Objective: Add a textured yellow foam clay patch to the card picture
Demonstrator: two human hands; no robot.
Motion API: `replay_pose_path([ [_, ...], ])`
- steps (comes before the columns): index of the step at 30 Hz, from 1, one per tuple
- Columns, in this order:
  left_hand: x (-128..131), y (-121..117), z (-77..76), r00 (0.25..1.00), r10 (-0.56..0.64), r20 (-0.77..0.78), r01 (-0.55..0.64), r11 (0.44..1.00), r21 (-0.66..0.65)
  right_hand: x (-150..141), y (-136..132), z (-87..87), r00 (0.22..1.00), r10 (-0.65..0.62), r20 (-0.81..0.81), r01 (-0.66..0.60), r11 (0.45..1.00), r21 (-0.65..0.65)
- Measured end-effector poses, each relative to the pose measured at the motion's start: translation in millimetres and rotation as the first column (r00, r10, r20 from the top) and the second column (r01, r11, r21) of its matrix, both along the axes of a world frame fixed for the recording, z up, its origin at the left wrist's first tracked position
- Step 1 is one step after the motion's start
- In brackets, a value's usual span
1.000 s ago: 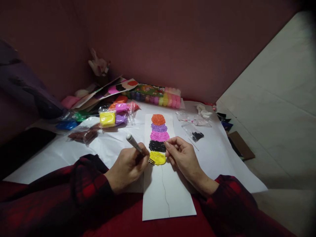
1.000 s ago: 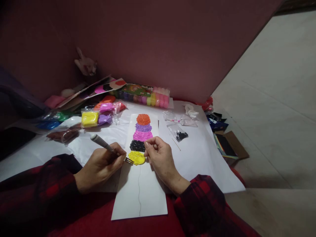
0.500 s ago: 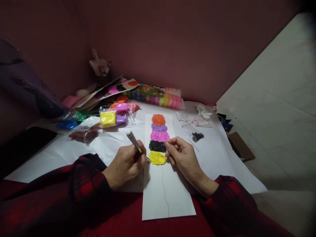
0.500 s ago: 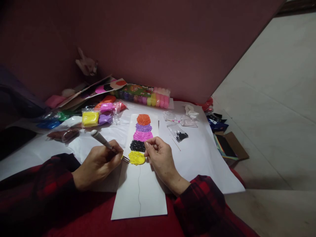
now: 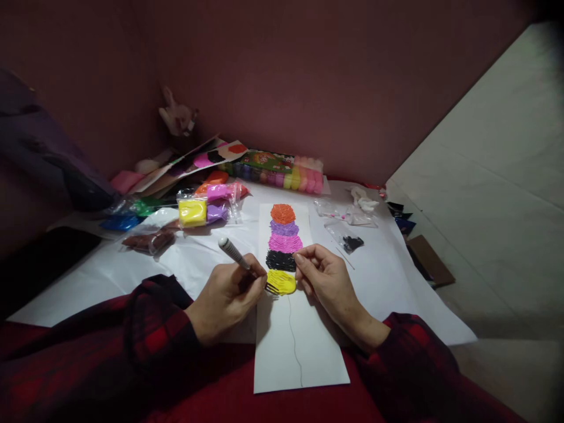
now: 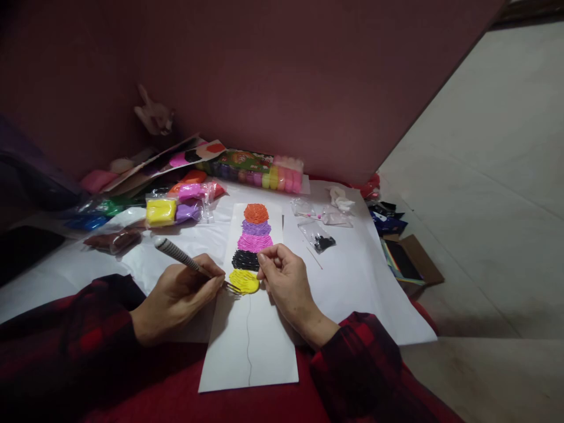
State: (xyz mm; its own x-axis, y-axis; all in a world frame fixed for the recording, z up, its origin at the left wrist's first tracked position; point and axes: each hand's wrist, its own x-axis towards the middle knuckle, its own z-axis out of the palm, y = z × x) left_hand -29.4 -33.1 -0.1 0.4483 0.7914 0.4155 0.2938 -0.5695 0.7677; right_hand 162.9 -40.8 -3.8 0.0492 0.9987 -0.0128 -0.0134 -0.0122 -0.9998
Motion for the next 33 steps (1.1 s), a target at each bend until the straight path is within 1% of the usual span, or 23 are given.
replay_pose_path([
  [4,2.0,-0.4,-1.9,0.999,-0.041,0.025,0.042,0.998,-0.044,-1.5,0.1,1.7,1.000,-0.006,0.009,0.006,1.000,-0.003],
  [8,3.4,0.1,-0.3,0.998,-0.063,0.005,0.064,0.998,-0.029,-2.3,-0.3,1.7,1.000,-0.002,0.002,0.002,1.000,-0.002],
  [17,3.0,-0.2,1.7,0.996,-0.063,-0.067,0.064,0.998,0.016,-2.0,0.1,2.6,1.000,-0.006,0.014,0.006,1.000,-0.003],
  [23,3.1,1.6,4.3,0.996,-0.066,-0.064,0.068,0.997,0.034,-2.8,-0.4,2.9,1.000,-0.005,0.010,0.005,1.000,-0.006],
  [33,-1.2,2.3,7.7,0.996,-0.026,-0.086,0.031,0.997,0.065,-0.4,-1.1,0.1,1.000,-0.005,0.011,0.005,1.000,0.004],
])
